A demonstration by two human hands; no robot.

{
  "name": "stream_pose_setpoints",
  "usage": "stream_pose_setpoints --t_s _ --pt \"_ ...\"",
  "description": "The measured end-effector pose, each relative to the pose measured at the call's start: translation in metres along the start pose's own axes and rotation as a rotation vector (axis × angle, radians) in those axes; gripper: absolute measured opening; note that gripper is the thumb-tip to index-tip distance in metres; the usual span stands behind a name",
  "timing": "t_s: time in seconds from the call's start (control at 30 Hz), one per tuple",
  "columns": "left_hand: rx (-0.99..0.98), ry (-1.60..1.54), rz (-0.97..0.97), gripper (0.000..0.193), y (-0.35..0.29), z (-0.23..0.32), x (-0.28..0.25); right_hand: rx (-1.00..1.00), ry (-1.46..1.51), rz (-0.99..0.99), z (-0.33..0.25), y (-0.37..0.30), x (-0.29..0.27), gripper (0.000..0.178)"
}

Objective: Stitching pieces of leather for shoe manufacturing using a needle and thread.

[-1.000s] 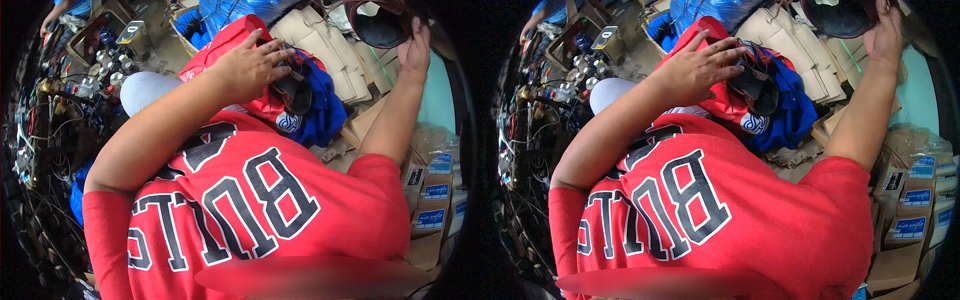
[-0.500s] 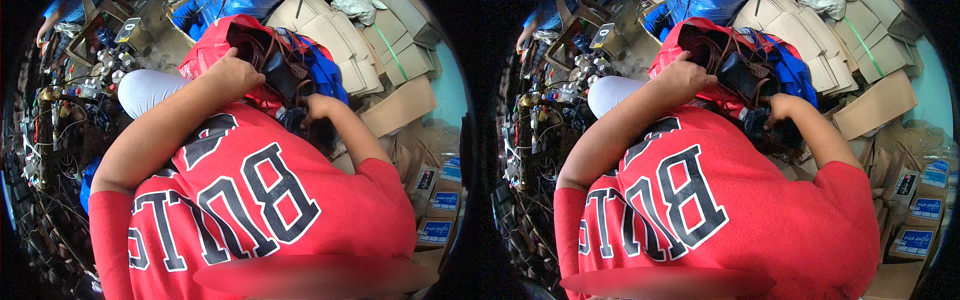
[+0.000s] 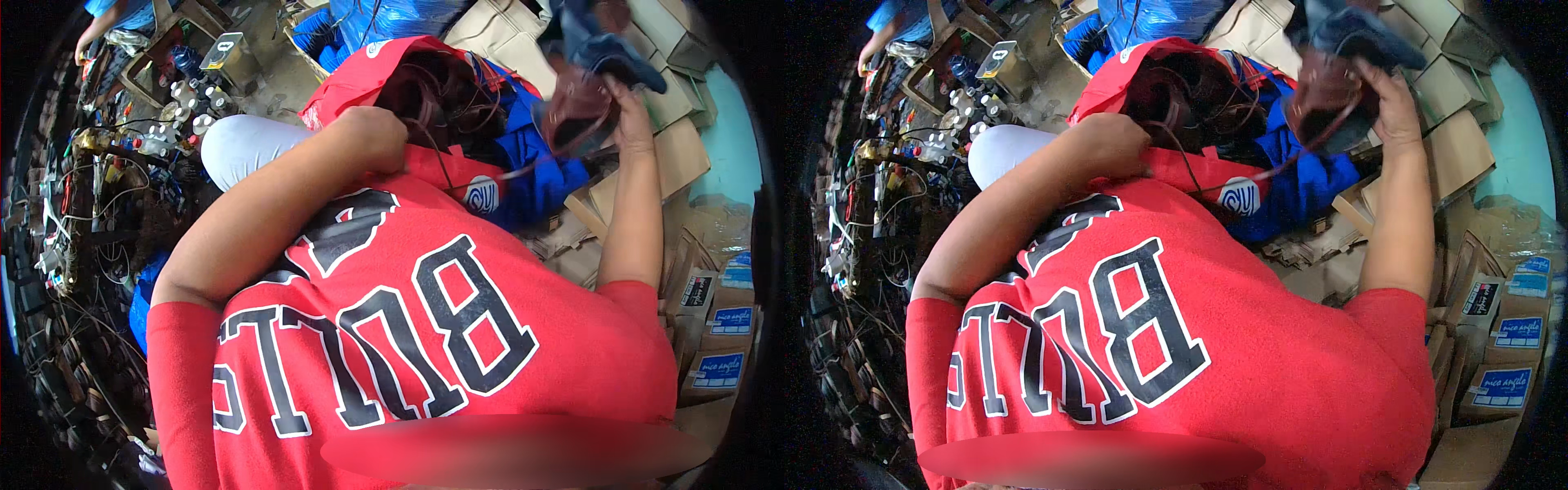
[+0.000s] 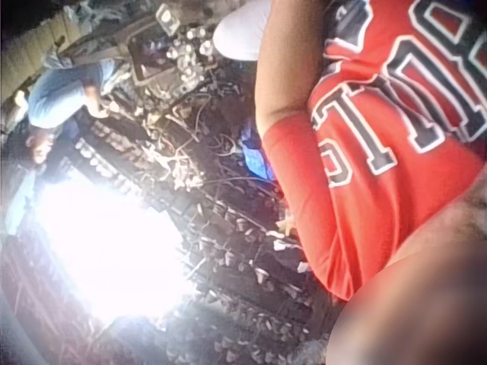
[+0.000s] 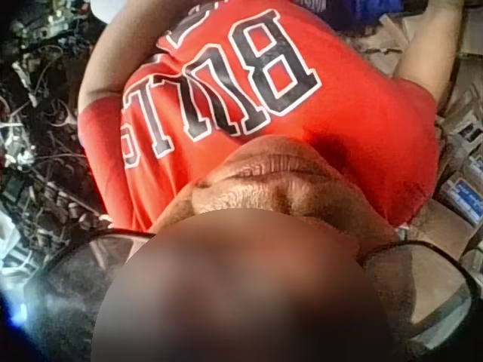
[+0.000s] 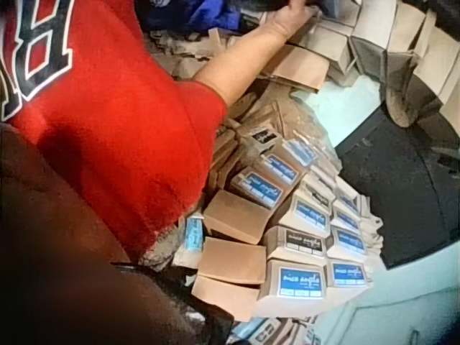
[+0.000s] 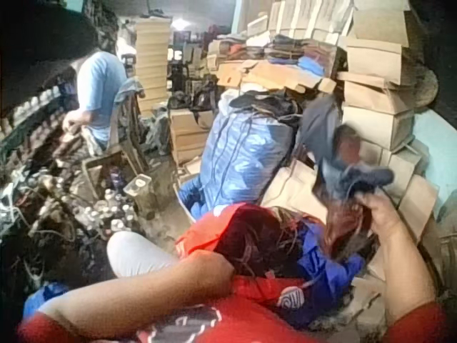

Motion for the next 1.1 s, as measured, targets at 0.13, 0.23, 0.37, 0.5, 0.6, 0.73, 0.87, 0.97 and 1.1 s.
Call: stream_pose_setpoints --t_s 0.13,0.23,0.37,0.5,0.6,0.73,0.87,0.97,1.1 --pt "0.294 0.107 0.397 0.019 -0.017 0.031 -0.02 -0.09 0.422 -0.123 0.003 0.024 0.058 0.031" --pt "0.568 0.145 0.71 0.008 -0.052 0.061 -0.037 -0.584 -0.497 -0.172 -0.014 0.002 0.114 0.025" --pt "0.589 0.203 0.848 0.008 -0.072 0.069 -0.044 0.708 -0.278 -0.52 0.11 -0.042 0.14 0.023" --pt "0.688 0.199 1.037 0.01 -0.094 0.076 -0.052 0.624 -0.746 -1.119 0.123 -0.051 0.136 0.023" --pt "0.67 0.234 0.994 0.013 -0.088 0.075 -0.051 0.508 -0.871 -1.213 0.159 -0.039 0.153 0.036" --pt "0.636 0.285 0.988 0.013 -0.083 0.072 -0.052 -0.044 -1.088 -1.067 0.18 -0.016 0.218 0.043" --pt "0.53 0.25 0.943 0.011 -0.077 0.064 -0.06 0.044 -1.535 -1.122 0.147 -0.02 0.195 0.054" --pt "0.411 0.196 0.979 0.007 -0.078 0.052 -0.073 0.116 -1.728 -0.85 0.092 -0.017 0.161 0.062" --pt "0.367 0.173 0.926 0.004 -0.078 0.048 -0.074 -0.492 -0.784 -0.588 0.049 -0.041 0.219 0.063"
Point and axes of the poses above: each hand's wrist, its own y-axis towards the middle knuckle, its own x-axis out of the palm, z = x × y, the point moved 10 cm from there along y, towards the middle knuckle, and after that the axes turned 6 degrees about -x, right-handed, at the moved point
